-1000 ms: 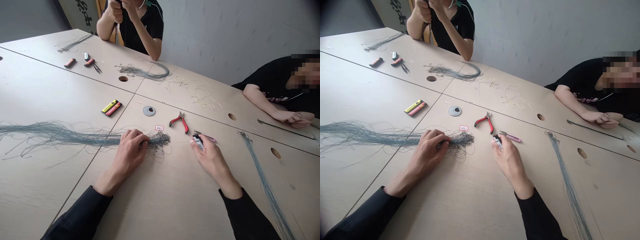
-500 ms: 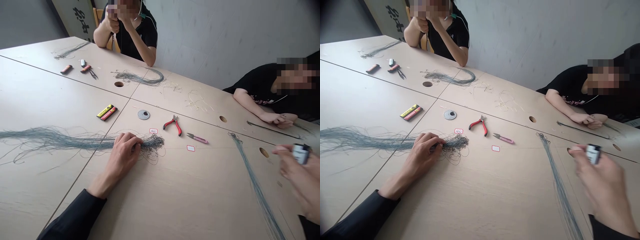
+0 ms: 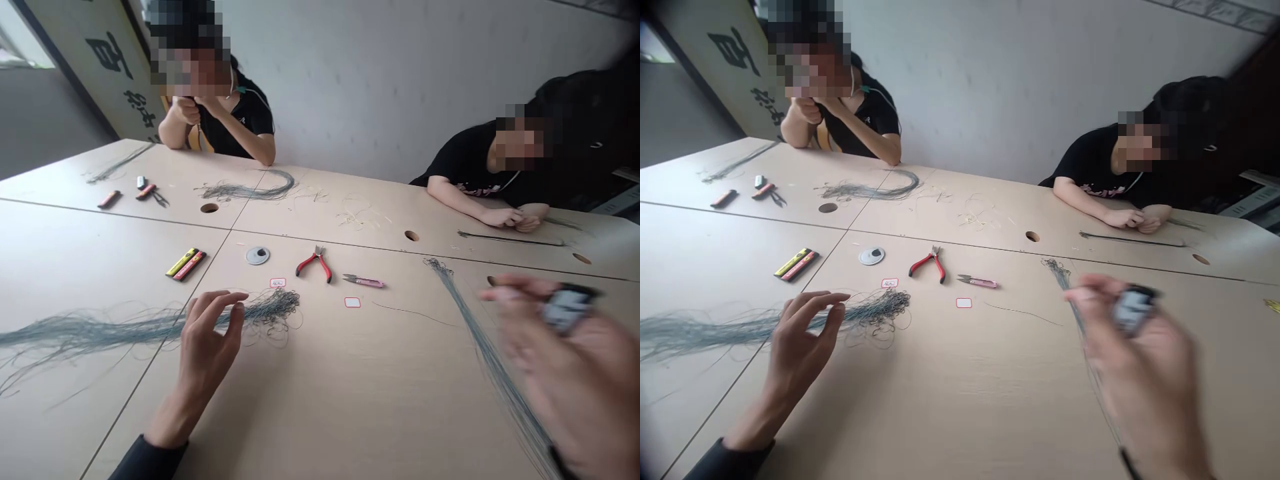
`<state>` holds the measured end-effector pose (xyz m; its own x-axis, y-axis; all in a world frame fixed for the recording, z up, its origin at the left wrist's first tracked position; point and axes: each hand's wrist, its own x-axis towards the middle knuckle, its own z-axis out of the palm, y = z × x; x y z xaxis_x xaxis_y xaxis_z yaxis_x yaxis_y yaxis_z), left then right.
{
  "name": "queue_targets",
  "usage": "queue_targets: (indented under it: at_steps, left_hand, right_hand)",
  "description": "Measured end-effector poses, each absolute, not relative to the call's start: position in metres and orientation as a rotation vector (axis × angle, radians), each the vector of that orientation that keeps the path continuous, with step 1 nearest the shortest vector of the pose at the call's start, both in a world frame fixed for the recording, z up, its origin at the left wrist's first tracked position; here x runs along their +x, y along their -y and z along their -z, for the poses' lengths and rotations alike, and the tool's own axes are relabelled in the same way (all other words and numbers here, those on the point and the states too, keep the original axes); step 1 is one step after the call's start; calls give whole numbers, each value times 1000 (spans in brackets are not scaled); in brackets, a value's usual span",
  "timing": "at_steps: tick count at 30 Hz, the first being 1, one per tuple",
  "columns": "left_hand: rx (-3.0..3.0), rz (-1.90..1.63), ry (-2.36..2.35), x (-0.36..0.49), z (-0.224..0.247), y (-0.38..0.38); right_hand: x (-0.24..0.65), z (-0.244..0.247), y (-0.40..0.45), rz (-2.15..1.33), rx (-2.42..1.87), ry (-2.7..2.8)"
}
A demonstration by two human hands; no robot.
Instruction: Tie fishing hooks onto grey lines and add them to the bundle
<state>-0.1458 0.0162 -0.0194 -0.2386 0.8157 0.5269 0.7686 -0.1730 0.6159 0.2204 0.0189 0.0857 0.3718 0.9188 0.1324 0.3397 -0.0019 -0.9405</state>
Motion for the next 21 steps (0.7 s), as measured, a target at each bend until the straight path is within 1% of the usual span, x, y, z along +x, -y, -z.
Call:
queue_targets:
  at_steps: [1, 3, 5, 7, 13, 21]
  left_hand:
    - [1874, -1442, -1959, -137, 12, -13]
    - [1806, -1488, -1832, -113, -1, -8]
    - [1763, -1496, -1658, -87, -11, -4]
    - [1718, -1453, -1519, -62, -15, -3]
    - [1487, -1340, -1336, -20, 0, -8]
    - [1195, -1281, -1211, -13, 31, -11]
  right_hand:
    - [206, -82, -20, -697, -1543, 1153]
    - [181, -75, -22, -971, -1471, 1203]
    - [164, -68, -22, -1163, -1409, 1240]
    - [155, -62, -21, -1257, -1377, 1233]
    - [149, -47, -20, -1425, -1349, 1252]
    - [147, -8, -27, -1461, -1375, 1289]
